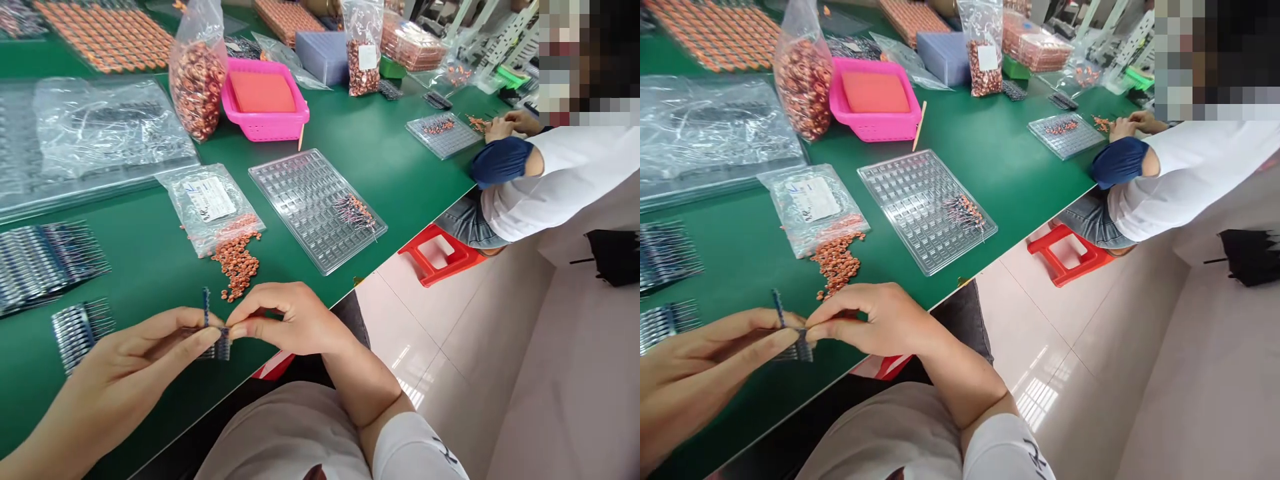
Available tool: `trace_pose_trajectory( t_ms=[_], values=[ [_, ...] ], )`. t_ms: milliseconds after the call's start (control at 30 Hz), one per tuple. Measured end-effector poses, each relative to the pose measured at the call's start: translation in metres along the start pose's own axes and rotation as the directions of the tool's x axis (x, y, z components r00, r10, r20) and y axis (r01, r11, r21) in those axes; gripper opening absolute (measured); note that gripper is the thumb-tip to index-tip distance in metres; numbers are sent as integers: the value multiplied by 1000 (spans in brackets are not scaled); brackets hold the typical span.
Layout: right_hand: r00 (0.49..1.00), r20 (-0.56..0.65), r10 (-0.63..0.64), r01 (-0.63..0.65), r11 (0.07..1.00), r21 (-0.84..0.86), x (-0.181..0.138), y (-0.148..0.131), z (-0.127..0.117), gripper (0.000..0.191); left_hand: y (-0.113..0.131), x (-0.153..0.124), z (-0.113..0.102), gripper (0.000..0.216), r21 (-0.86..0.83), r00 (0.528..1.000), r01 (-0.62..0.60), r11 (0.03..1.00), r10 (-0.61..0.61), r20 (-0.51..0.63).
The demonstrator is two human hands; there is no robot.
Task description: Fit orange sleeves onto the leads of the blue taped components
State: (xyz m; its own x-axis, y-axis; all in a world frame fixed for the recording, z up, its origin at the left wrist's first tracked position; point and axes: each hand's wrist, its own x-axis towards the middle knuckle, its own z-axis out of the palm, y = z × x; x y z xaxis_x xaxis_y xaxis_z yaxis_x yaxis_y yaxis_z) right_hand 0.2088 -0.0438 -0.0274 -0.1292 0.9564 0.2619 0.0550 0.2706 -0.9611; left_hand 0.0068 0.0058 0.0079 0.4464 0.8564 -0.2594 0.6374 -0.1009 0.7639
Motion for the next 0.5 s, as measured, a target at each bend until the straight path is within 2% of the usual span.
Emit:
trace_pose_trajectory(
  t_ms=[33,67,167,233,400,500],
  values=[
    [1000,-20,0,0,1000,-7,-1,-1,0,6,3,1,0,27,-25,999,30,999,-30,17],
    [999,-42,1,-2,1000,-18,-1,-3,0,4,6,1,1,26,-49,999,35,998,-36,-15],
    [995,-93,21,-26,998,-54,-4,-6,0,3,14,1,3,23,-95,995,-30,995,20,-102],
    [994,-110,26,-35,996,-77,-5,-7,1,2,15,0,5,20,-178,994,-59,982,41,-105],
    [984,-163,77,-95,990,-103,-9,-5,3,7,11,1,8,23,-389,995,-97,916,96,-22],
    [975,-192,114,-142,981,-136,-11,-4,4,11,9,4,7,20,-421,994,-73,904,100,42]
  ],
)
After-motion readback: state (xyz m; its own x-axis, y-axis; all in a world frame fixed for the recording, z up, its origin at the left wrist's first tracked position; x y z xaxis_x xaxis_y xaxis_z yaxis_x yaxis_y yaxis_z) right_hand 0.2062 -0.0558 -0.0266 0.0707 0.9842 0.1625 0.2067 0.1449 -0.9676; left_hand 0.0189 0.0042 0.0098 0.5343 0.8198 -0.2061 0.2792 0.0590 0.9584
